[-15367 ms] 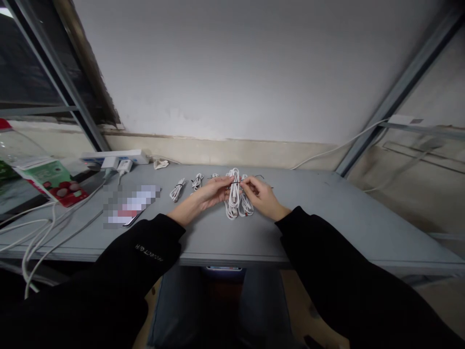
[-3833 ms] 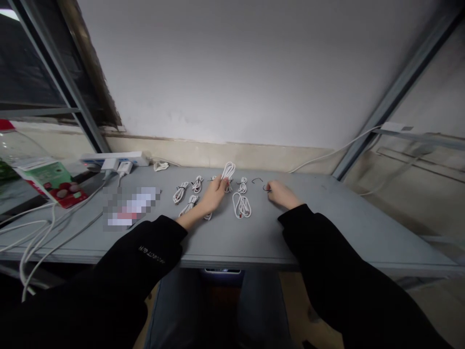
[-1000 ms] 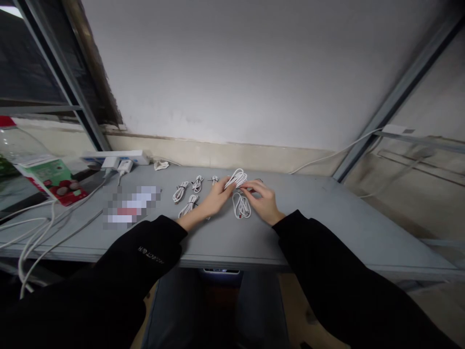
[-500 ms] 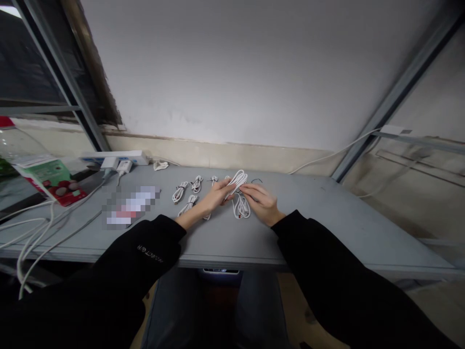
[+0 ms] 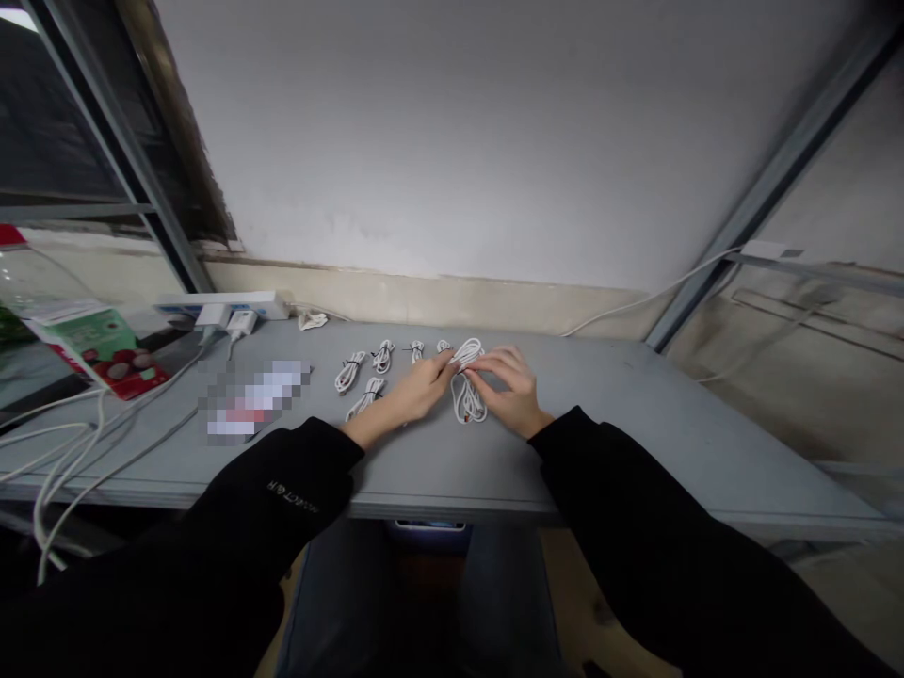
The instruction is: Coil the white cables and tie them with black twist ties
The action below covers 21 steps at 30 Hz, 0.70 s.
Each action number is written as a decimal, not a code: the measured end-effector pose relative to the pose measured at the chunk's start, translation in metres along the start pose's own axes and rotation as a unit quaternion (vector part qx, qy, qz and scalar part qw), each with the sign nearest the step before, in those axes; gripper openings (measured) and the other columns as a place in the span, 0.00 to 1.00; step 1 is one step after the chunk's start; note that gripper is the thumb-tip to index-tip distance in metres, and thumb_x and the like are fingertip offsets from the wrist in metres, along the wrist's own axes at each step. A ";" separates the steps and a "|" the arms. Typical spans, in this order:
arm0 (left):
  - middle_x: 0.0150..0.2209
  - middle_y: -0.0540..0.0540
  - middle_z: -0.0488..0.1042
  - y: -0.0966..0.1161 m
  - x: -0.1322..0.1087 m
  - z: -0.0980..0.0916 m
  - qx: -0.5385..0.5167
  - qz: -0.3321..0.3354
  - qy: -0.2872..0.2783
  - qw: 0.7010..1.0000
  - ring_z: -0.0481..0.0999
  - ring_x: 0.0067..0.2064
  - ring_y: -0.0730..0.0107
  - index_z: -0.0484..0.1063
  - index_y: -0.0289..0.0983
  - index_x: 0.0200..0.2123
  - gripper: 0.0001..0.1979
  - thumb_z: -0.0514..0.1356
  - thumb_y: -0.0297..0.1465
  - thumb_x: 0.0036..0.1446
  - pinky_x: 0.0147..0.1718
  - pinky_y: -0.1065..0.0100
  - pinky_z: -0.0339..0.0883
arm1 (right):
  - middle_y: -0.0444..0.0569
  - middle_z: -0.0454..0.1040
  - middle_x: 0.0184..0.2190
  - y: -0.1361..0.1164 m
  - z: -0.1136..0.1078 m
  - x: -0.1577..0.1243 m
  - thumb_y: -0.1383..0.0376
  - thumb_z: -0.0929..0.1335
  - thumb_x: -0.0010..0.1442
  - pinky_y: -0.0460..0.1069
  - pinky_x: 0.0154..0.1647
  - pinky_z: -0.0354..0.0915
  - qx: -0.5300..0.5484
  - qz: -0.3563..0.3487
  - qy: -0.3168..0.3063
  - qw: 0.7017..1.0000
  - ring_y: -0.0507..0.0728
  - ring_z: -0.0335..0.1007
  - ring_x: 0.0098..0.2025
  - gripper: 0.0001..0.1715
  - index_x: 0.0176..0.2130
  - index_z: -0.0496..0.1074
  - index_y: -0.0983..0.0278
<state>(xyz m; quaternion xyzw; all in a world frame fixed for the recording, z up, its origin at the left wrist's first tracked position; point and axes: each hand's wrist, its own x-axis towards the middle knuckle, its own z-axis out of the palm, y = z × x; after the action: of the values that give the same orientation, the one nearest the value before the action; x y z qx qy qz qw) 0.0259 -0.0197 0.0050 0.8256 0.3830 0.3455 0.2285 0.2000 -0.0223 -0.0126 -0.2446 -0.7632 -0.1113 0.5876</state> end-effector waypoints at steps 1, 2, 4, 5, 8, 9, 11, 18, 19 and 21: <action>0.28 0.48 0.68 -0.001 0.000 0.000 0.024 0.000 -0.010 1.000 0.67 0.31 0.68 0.66 0.37 0.36 0.13 0.45 0.34 0.67 0.35 0.66 0.59 | 0.46 0.77 0.29 0.000 0.000 -0.001 0.67 0.70 0.57 0.57 0.38 0.68 -0.003 0.010 0.002 1.000 0.57 0.71 0.34 0.04 0.31 0.76 0.58; 0.29 0.47 0.69 -0.001 -0.001 0.000 0.047 0.000 -0.020 0.999 0.68 0.32 0.67 0.66 0.37 0.38 0.13 0.45 0.34 0.67 0.35 0.65 0.60 | 0.47 0.77 0.30 0.000 0.001 -0.001 0.67 0.71 0.57 0.58 0.39 0.68 -0.005 0.026 0.003 1.000 0.58 0.71 0.35 0.04 0.30 0.76 0.58; 0.31 0.45 0.71 -0.002 -0.002 0.000 0.087 0.001 -0.042 0.995 0.69 0.32 0.65 0.67 0.37 0.42 0.14 0.44 0.35 0.67 0.35 0.64 0.60 | 0.47 0.76 0.31 0.001 0.002 -0.003 0.66 0.71 0.56 0.59 0.41 0.67 0.003 0.060 -0.001 0.998 0.58 0.70 0.36 0.04 0.30 0.75 0.58; 0.31 0.44 0.71 -0.002 -0.002 0.000 0.102 0.003 -0.052 0.993 0.70 0.32 0.65 0.67 0.37 0.42 0.14 0.44 0.36 0.67 0.35 0.64 0.60 | 0.48 0.76 0.32 0.001 0.003 -0.003 0.66 0.70 0.56 0.59 0.42 0.67 0.016 0.075 -0.004 0.997 0.58 0.71 0.37 0.03 0.30 0.75 0.58; 0.33 0.43 0.73 -0.002 -0.003 -0.001 0.127 0.019 -0.066 0.990 0.71 0.33 0.64 0.67 0.37 0.43 0.15 0.45 0.36 0.67 0.36 0.64 0.62 | 0.49 0.76 0.36 0.003 0.004 -0.005 0.66 0.69 0.57 0.58 0.42 0.68 0.068 0.101 -0.020 0.992 0.58 0.72 0.39 0.04 0.31 0.75 0.59; 0.33 0.42 0.73 -0.003 -0.003 -0.001 0.129 0.025 -0.066 0.989 0.72 0.33 0.64 0.68 0.37 0.43 0.14 0.46 0.36 0.66 0.36 0.64 0.62 | 0.49 0.77 0.36 0.004 0.004 -0.005 0.66 0.69 0.58 0.58 0.42 0.69 0.080 0.107 -0.026 0.991 0.58 0.72 0.39 0.04 0.31 0.75 0.59; 0.32 0.42 0.74 -0.004 -0.004 -0.001 0.128 0.033 -0.059 0.989 0.72 0.33 0.63 0.68 0.37 0.43 0.13 0.48 0.36 0.65 0.37 0.63 0.63 | 0.48 0.78 0.33 0.005 0.005 -0.005 0.66 0.69 0.58 0.57 0.43 0.69 0.095 0.122 -0.039 0.987 0.57 0.73 0.38 0.05 0.30 0.75 0.59; 0.30 0.42 0.73 -0.004 -0.007 0.001 0.152 0.052 -0.060 0.985 0.72 0.32 0.63 0.69 0.36 0.40 0.13 0.49 0.36 0.64 0.37 0.63 0.64 | 0.46 0.77 0.28 0.008 0.005 -0.005 0.64 0.69 0.58 0.54 0.40 0.69 0.116 0.188 -0.060 0.974 0.55 0.72 0.34 0.05 0.29 0.75 0.61; 0.31 0.41 0.74 -0.003 -0.007 0.001 0.174 0.058 -0.068 0.981 0.72 0.32 0.63 0.69 0.36 0.41 0.13 0.48 0.36 0.65 0.37 0.63 0.64 | 0.46 0.76 0.28 0.008 0.006 -0.005 0.64 0.69 0.58 0.53 0.39 0.69 0.119 0.193 -0.060 0.972 0.55 0.72 0.34 0.05 0.30 0.75 0.61; 0.34 0.40 0.74 -0.001 -0.007 0.000 0.218 0.071 -0.081 0.970 0.73 0.35 0.61 0.68 0.35 0.45 0.14 0.49 0.37 0.65 0.38 0.62 0.64 | 0.46 0.76 0.27 0.009 0.007 -0.006 0.63 0.70 0.57 0.53 0.37 0.68 0.128 0.206 -0.058 0.968 0.55 0.72 0.33 0.06 0.29 0.75 0.61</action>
<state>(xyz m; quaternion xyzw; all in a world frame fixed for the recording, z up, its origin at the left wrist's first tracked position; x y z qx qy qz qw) 0.0218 -0.0247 0.0017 0.9060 0.3696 0.2007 0.0477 0.2002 -0.0125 -0.0211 -0.3256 -0.7367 0.1251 0.5793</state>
